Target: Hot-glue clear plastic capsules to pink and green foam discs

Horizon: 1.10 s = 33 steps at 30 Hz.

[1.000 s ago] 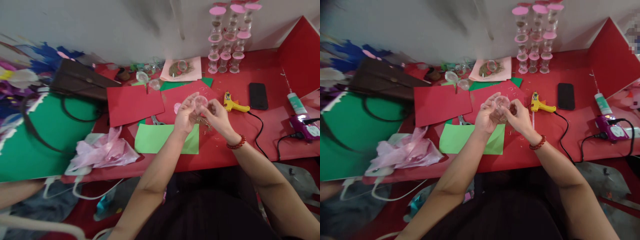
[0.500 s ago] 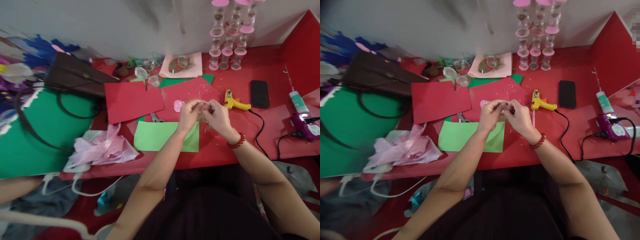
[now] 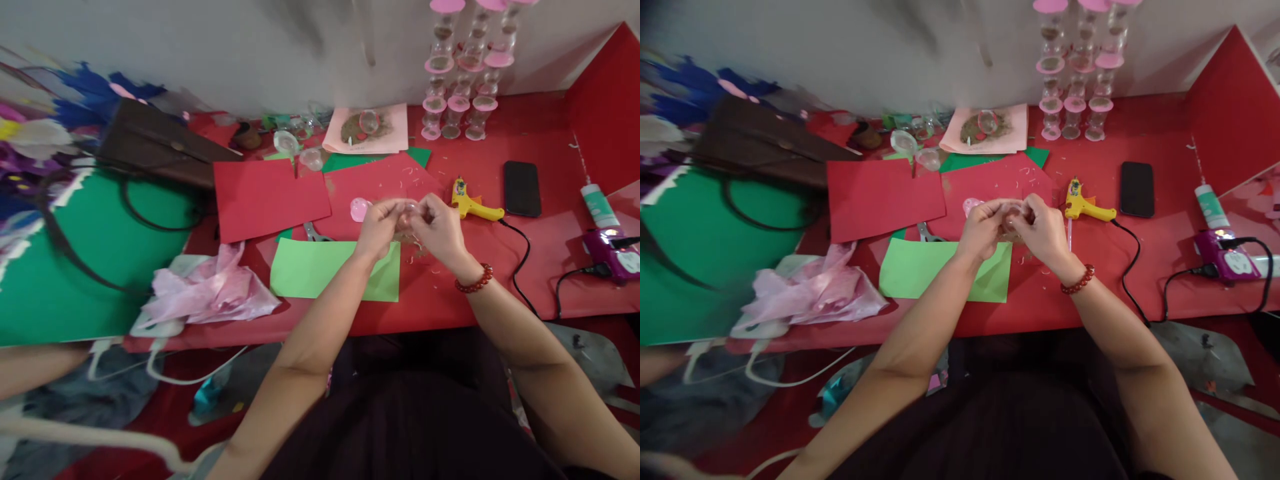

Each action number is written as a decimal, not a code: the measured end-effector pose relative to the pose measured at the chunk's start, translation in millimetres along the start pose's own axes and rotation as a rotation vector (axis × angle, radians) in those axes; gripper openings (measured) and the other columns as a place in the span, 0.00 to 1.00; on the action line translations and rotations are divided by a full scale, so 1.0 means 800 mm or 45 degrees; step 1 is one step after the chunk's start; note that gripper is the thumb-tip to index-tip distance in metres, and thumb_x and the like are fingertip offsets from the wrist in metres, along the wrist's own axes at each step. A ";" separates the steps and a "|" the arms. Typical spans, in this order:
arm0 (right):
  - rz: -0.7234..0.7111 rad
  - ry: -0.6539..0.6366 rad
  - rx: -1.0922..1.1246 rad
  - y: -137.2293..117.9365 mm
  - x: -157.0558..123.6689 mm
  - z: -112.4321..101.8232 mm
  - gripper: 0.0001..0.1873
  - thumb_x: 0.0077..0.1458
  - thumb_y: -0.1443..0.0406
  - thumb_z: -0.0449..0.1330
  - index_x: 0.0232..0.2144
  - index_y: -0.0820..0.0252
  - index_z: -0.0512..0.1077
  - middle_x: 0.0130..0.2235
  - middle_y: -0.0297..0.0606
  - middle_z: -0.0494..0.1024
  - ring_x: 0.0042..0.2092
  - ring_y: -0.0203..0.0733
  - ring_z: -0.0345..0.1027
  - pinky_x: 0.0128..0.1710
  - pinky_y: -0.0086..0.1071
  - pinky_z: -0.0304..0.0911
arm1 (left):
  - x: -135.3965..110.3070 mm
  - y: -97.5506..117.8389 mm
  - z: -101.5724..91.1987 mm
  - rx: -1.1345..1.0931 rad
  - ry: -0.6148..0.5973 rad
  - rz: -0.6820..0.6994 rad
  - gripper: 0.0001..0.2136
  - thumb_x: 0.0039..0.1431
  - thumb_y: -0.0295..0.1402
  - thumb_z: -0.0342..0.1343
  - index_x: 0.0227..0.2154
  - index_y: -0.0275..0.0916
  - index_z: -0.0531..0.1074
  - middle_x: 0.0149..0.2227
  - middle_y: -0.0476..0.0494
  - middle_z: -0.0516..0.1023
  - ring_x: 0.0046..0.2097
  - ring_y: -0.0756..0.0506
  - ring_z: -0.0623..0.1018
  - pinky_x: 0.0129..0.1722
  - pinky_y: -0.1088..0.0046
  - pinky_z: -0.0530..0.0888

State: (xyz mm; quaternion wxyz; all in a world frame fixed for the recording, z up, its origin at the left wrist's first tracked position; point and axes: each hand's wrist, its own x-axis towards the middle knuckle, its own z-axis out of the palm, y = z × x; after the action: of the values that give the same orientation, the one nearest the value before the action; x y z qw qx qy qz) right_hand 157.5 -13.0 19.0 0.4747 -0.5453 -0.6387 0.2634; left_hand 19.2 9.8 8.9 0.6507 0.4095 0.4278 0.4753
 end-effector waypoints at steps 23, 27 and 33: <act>-0.087 0.263 0.007 0.011 0.004 -0.002 0.16 0.53 0.71 0.59 0.25 0.52 0.54 0.22 0.23 0.57 0.24 0.32 0.49 0.27 0.31 0.49 | 0.002 0.008 -0.011 -0.329 -0.315 -0.162 0.17 0.55 0.20 0.68 0.46 0.42 0.83 0.43 0.47 0.85 0.45 0.48 0.84 0.51 0.70 0.80; -0.104 0.301 0.050 0.013 0.004 -0.001 0.16 0.52 0.72 0.58 0.24 0.52 0.54 0.22 0.23 0.55 0.24 0.31 0.48 0.26 0.31 0.47 | 0.001 0.011 -0.011 -0.358 -0.291 -0.164 0.14 0.59 0.26 0.67 0.48 0.41 0.83 0.52 0.42 0.86 0.56 0.41 0.83 0.57 0.64 0.80; -0.092 0.278 0.044 0.016 0.002 0.002 0.18 0.52 0.72 0.62 0.24 0.53 0.56 0.21 0.21 0.55 0.23 0.30 0.47 0.26 0.30 0.46 | 0.001 0.007 -0.012 -0.265 -0.282 -0.128 0.13 0.60 0.31 0.68 0.48 0.40 0.84 0.52 0.40 0.86 0.58 0.38 0.83 0.55 0.62 0.82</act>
State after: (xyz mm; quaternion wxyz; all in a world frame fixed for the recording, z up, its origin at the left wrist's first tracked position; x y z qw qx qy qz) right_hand 161.7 -7.7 7.7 0.5599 -0.5391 -0.5979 0.1961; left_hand 8.4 12.8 11.4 0.7557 0.3678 0.3219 0.4360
